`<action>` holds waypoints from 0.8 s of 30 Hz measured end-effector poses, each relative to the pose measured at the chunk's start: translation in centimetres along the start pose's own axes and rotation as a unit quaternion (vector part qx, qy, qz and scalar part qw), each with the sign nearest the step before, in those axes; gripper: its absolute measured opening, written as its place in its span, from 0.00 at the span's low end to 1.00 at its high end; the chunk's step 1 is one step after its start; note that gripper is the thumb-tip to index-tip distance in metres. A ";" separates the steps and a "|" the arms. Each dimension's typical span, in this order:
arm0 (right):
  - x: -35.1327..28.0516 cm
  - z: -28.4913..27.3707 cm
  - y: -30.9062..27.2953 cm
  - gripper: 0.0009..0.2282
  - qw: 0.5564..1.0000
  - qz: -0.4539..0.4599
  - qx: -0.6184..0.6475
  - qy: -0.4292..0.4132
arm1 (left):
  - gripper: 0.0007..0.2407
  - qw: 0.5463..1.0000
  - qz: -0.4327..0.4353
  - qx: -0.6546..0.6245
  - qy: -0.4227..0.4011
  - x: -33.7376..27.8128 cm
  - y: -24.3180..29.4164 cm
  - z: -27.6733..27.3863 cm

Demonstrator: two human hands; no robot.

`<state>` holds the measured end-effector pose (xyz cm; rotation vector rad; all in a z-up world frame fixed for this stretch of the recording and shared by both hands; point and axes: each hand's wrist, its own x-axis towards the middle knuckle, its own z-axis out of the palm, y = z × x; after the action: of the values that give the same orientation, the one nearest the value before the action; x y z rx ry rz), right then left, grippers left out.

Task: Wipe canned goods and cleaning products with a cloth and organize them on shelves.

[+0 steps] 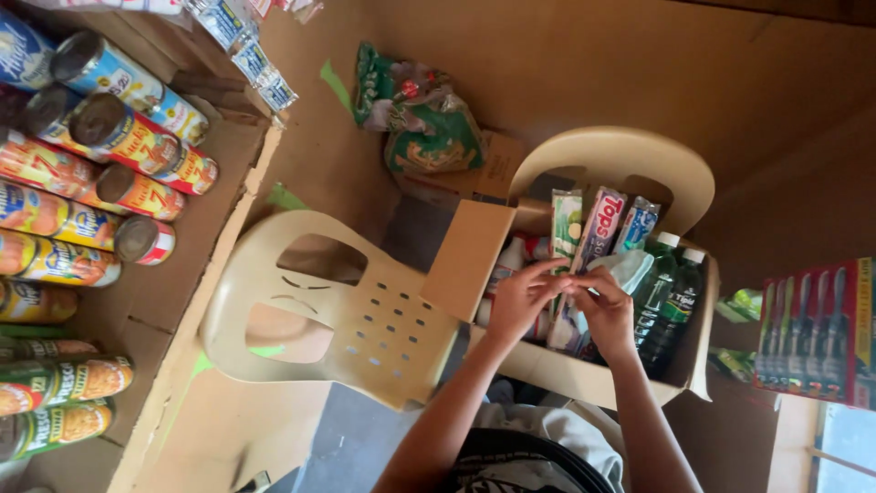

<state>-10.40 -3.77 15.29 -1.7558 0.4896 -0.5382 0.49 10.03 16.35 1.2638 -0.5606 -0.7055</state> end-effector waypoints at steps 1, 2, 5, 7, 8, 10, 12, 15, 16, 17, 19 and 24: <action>-0.1 0.2 -0.3 0.07 1.000 0.000 0.001 0.002 | 0.20 1.000 0.000 0.002 -0.002 0.0 0.3 -0.2; -0.1 0.4 -0.6 0.06 1.000 -0.005 0.022 0.017 | 0.20 0.999 0.000 0.034 0.007 0.2 0.5 -0.4; -0.5 0.2 -1.4 0.04 0.998 -0.024 -0.012 0.053 | 0.20 0.999 -0.036 0.008 0.010 -0.3 0.3 -0.1; -1.0 0.2 -1.4 0.04 0.994 -0.043 -0.066 0.074 | 0.20 0.996 -0.068 -0.050 0.004 -0.6 -0.8 0.3; -1.0 0.2 -1.2 0.03 0.995 -0.039 -0.033 0.080 | 0.20 0.977 -0.106 -0.183 0.004 -0.2 -1.6 0.5; -1.1 -0.1 -0.5 0.05 0.995 -0.035 -0.001 0.090 | 0.19 0.939 -0.144 -0.313 -0.001 0.2 -2.5 1.6; -1.5 -0.8 0.4 0.05 0.980 0.057 0.138 0.135 | 0.19 0.835 -0.269 -0.479 0.022 -0.1 -3.0 3.3; -1.9 -2.1 -1.2 0.09 0.978 0.092 0.039 0.184 | 0.21 0.774 -0.338 -0.534 0.036 -1.2 -5.3 6.0; -1.7 -2.7 -1.2 0.09 0.977 0.092 0.039 0.190 | 0.21 0.774 -0.341 -0.532 0.030 -1.0 -5.7 6.4; -1.5 -3.4 -1.2 0.07 0.973 0.056 0.136 0.179 | 0.21 0.760 -0.345 -0.550 0.035 -0.9 -6.1 6.8; -2.4 -4.5 -1.1 0.06 0.957 0.026 0.228 0.176 | 0.22 0.740 -0.361 -0.566 0.036 -1.5 -7.5 7.8; -3.0 -7.7 2.8 0.06 0.930 0.076 0.295 0.206 | 0.16 0.712 -0.367 -0.591 0.096 -0.8 -15.4 8.8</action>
<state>-17.44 -8.66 13.95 -1.0187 0.6677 -0.8489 -8.95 2.63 3.29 0.2336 0.6242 -1.2739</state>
